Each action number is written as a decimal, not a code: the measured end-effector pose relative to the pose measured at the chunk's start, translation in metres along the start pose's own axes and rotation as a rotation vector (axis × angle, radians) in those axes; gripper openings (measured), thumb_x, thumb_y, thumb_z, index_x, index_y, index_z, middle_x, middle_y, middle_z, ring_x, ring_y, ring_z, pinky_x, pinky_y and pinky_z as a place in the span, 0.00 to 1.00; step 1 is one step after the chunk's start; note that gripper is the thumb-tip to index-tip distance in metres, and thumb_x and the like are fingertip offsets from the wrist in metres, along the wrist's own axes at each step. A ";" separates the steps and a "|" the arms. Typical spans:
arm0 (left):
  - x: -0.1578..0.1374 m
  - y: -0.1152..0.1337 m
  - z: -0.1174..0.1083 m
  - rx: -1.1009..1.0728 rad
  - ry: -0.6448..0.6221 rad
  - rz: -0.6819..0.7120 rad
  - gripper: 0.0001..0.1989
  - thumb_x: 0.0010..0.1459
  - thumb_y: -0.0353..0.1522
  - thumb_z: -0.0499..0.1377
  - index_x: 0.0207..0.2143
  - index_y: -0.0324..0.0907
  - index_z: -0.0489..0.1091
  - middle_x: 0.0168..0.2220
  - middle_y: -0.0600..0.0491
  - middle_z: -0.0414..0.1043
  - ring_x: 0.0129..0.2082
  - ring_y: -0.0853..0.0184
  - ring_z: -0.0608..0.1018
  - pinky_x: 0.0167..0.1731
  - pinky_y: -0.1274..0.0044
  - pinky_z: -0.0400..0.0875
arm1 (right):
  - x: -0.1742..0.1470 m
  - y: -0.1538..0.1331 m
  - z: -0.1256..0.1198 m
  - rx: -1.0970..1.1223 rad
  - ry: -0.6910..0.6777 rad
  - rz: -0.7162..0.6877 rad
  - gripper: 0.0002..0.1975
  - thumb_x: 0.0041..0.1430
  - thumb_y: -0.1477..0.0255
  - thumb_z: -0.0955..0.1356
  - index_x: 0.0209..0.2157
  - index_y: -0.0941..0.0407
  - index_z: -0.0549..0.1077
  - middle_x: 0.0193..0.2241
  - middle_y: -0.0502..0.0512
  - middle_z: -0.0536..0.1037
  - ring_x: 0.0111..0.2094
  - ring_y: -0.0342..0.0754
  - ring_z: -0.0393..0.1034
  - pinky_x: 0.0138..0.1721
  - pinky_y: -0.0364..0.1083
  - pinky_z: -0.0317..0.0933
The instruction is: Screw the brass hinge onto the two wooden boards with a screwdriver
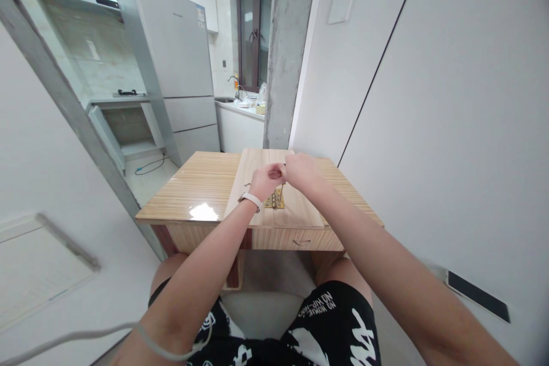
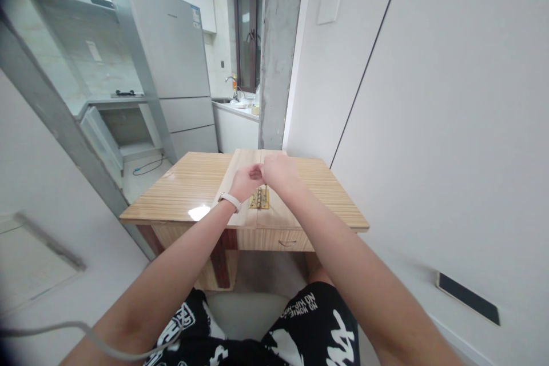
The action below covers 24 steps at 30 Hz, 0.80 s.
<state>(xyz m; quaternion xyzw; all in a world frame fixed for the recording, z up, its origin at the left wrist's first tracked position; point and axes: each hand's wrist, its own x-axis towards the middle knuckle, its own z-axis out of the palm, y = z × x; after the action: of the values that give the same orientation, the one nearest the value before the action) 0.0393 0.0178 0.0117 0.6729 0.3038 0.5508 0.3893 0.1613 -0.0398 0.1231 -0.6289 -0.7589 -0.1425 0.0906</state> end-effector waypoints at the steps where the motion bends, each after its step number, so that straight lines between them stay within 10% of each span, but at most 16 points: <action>1: 0.000 -0.001 0.002 -0.006 0.011 0.009 0.14 0.49 0.29 0.67 0.40 0.39 0.76 0.37 0.50 0.80 0.37 0.66 0.81 0.43 0.73 0.76 | 0.000 -0.001 0.000 -0.002 0.002 0.009 0.21 0.71 0.62 0.59 0.43 0.61 0.78 0.41 0.73 0.80 0.46 0.59 0.76 0.44 0.48 0.65; 8: 0.001 0.003 0.003 0.107 0.067 -0.008 0.10 0.47 0.25 0.67 0.33 0.38 0.72 0.31 0.51 0.78 0.33 0.66 0.80 0.36 0.74 0.76 | 0.002 -0.005 0.003 0.014 -0.034 -0.105 0.14 0.68 0.70 0.63 0.39 0.61 0.79 0.39 0.71 0.81 0.44 0.59 0.77 0.43 0.48 0.65; 16: 0.003 0.009 -0.009 -0.148 -0.168 -0.058 0.23 0.52 0.27 0.67 0.51 0.38 0.70 0.48 0.42 0.77 0.46 0.62 0.80 0.51 0.66 0.74 | 0.008 0.014 -0.002 0.055 -0.076 -0.288 0.11 0.62 0.78 0.66 0.44 0.57 0.78 0.43 0.64 0.81 0.45 0.54 0.75 0.43 0.45 0.61; 24: 0.003 0.012 -0.010 -0.140 -0.289 -0.008 0.16 0.57 0.29 0.63 0.49 0.38 0.72 0.47 0.44 0.79 0.49 0.61 0.80 0.58 0.61 0.70 | 0.012 0.027 -0.006 0.056 -0.115 -0.448 0.10 0.63 0.80 0.65 0.40 0.57 0.77 0.41 0.60 0.81 0.44 0.51 0.74 0.42 0.44 0.58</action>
<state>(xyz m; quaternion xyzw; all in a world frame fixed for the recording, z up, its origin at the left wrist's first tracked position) 0.0298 0.0161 0.0243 0.7152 0.2081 0.4663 0.4772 0.1849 -0.0260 0.1356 -0.4491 -0.8871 -0.1020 0.0309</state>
